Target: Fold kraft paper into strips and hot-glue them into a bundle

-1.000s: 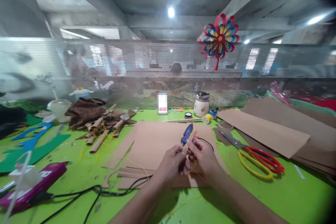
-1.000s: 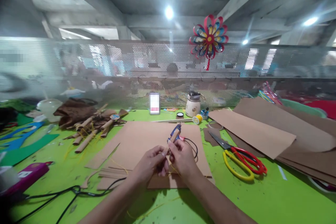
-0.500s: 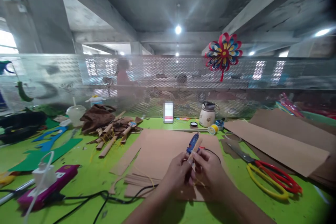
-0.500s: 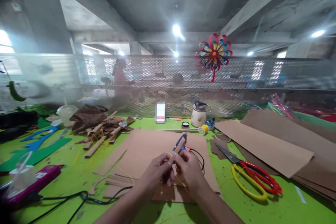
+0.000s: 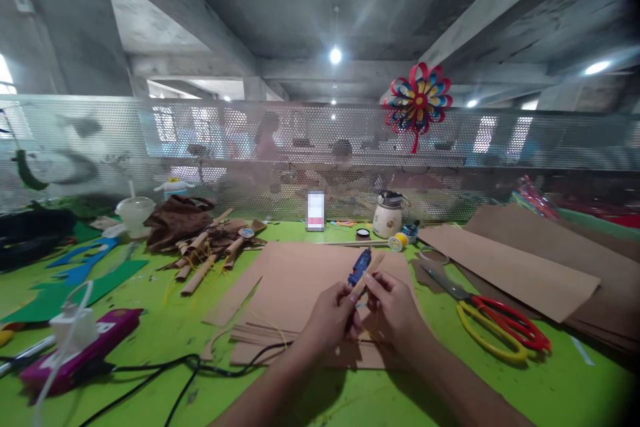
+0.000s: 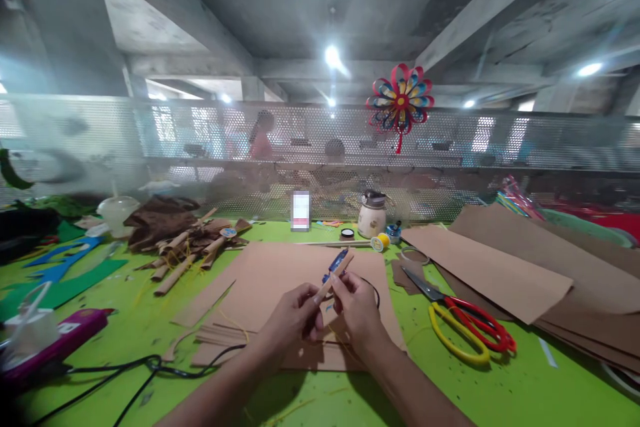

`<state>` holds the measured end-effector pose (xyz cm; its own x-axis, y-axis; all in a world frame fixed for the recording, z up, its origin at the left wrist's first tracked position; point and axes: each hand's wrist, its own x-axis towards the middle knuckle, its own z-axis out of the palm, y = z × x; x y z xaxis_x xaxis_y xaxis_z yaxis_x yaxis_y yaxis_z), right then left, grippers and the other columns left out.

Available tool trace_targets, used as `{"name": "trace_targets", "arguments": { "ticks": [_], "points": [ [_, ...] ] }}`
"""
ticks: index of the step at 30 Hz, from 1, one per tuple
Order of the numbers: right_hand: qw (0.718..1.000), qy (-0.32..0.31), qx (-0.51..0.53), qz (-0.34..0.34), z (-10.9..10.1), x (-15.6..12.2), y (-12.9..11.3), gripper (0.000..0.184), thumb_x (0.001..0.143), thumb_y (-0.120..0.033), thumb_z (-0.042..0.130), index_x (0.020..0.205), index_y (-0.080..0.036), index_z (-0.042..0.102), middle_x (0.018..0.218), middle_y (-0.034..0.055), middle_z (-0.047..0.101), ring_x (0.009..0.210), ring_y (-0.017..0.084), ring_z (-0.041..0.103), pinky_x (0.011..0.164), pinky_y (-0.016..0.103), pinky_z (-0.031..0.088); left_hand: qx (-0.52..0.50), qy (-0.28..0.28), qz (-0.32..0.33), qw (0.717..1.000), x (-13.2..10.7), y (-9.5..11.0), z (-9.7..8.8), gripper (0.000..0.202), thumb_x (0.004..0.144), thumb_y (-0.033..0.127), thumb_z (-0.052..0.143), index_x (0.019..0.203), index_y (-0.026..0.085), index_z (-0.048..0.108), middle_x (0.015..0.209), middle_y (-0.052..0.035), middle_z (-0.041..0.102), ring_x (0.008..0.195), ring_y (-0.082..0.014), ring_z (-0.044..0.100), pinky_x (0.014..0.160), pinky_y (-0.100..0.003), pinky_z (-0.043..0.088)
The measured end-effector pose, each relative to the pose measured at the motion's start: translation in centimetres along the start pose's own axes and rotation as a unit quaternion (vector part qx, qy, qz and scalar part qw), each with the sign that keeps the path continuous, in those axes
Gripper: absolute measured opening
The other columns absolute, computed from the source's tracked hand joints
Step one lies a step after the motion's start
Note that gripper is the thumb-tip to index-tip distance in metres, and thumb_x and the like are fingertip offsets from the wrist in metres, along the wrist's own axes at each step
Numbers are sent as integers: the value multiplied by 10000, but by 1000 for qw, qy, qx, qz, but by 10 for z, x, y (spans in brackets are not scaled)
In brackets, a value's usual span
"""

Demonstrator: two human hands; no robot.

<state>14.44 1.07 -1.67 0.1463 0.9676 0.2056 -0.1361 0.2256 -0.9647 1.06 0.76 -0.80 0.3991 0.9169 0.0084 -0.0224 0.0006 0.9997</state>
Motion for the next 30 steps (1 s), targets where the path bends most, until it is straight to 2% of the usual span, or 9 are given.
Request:
{"name": "trace_targets", "arguments": {
  "ticks": [8,12,16,19,22,26,30],
  "points": [
    [999,-44,-12,-12,4,-6,-7,306,724,-434,663,705,-140,583,572,-23,510,505,94,421,504,236,336,3,-7,9,1000,1,6,-4,400,725,550,562,751,157,496,448,48,517,343,-57,412,380,-176,274],
    [999,-34,-17,-16,3,-8,-8,307,696,-430,685,671,-144,577,530,-26,505,480,97,429,491,241,337,-21,-17,-18,999,-2,10,-1,334,728,486,555,743,157,497,479,23,556,357,-73,455,395,-181,298],
    [999,-40,5,-8,5,-11,-5,310,692,-449,680,687,-162,562,519,-30,506,448,107,441,473,256,356,-43,-2,-32,999,-7,14,2,207,710,352,520,721,145,528,532,-11,596,422,-111,528,451,-212,376],
    [998,-59,34,-2,6,-13,-6,286,717,-435,662,710,-175,541,525,-41,490,448,110,445,467,257,365,-61,-10,-23,998,-7,15,0,266,713,363,480,707,118,584,649,-61,643,529,-136,577,532,-243,429],
    [998,-63,12,-18,6,-13,-11,256,730,-394,661,726,-165,548,570,-25,522,498,112,466,497,253,379,-37,-17,-2,999,-4,15,-7,344,731,411,463,735,111,632,714,-78,657,609,-165,594,572,-261,441],
    [994,-95,-47,-37,4,-13,-16,232,757,-370,640,763,-147,577,644,6,572,561,116,486,551,254,396,13,31,41,999,-3,18,-13,294,726,367,488,754,122,648,753,-85,667,705,-188,607,609,-262,438],
    [990,-132,-48,-30,5,-16,-22,229,750,-370,639,777,-153,572,677,6,570,610,132,518,599,268,425,3,78,57,995,-5,23,-12,246,719,328,516,769,123,644,786,-77,663,715,-171,606,626,-254,434]
  ]
}}
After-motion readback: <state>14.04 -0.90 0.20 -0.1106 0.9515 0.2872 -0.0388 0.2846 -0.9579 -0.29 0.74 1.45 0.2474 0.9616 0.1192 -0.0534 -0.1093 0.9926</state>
